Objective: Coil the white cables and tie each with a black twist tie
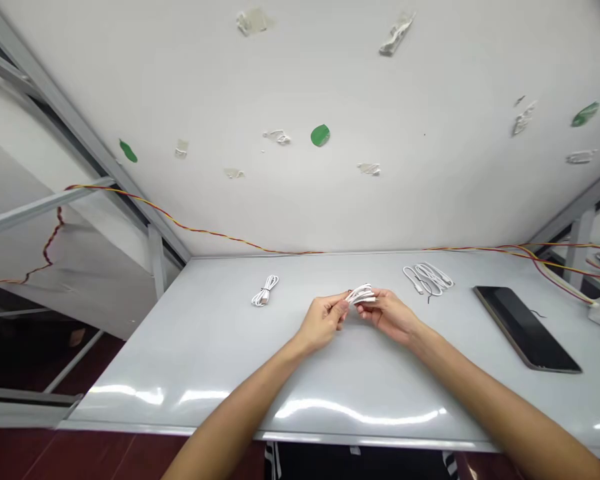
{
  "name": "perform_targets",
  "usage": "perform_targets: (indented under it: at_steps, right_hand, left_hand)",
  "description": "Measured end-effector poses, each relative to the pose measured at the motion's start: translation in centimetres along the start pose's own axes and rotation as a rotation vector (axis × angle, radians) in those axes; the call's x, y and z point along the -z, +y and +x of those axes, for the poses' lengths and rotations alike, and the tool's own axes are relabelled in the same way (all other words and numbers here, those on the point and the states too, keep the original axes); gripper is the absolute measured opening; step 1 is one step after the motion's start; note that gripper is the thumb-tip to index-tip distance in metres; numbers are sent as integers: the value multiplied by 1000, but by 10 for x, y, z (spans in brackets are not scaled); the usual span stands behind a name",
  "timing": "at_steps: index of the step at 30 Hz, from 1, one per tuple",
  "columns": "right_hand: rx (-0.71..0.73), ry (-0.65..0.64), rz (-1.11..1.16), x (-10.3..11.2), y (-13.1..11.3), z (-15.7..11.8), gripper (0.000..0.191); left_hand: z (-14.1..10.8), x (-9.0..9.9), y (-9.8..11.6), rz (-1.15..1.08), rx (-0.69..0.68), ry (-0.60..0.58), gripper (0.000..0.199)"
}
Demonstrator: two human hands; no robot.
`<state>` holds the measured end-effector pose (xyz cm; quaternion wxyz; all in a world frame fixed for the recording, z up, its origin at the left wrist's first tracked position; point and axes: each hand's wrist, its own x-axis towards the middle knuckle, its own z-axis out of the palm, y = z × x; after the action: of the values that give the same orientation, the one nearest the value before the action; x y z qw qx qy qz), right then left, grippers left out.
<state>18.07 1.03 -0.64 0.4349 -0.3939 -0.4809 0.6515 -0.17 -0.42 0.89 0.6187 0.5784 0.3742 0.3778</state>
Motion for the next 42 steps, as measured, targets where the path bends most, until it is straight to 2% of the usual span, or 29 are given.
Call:
perform_targets:
  at_steps: [4,7,10,13,18,21,25,28,34,42]
  right_hand:
    - [-169,-58,159,-4,-1,-4,14]
    - [-183,-55,181,-5,-3,-5,16]
    - [-150,-35,179,-10,-3,-5,19]
    - [-56,19,122,-18,-1,-6,24]
    - [68,115,20,-27,2,-8,26]
    - [0,85,116,-26,2,-7,25]
    - [-145,-26,308,-22,0,-7,18]
    - [-164,-41,374,-20,-1,-6,12]
    - [-201,-42,452,-18,-3,-6,5]
    - [-253,-85,486,-16,-4,-7,8]
  left_hand:
    - [1,1,-4,3,-26,26,45]
    - [2,0,-5,27,-48,59,42]
    - [2,-3,-4,22,-59,120,41]
    - [2,-5,-2,8,-58,171,42]
    - [3,-7,-3,-18,-64,210,42]
    - [3,-6,-6,-67,-57,212,41]
    - [5,-4,-10,-120,-15,161,37]
    - [5,-4,-11,-93,-14,136,39]
    - [3,-3,-9,-38,5,143,56]
    - [6,-4,-10,-115,15,216,50]
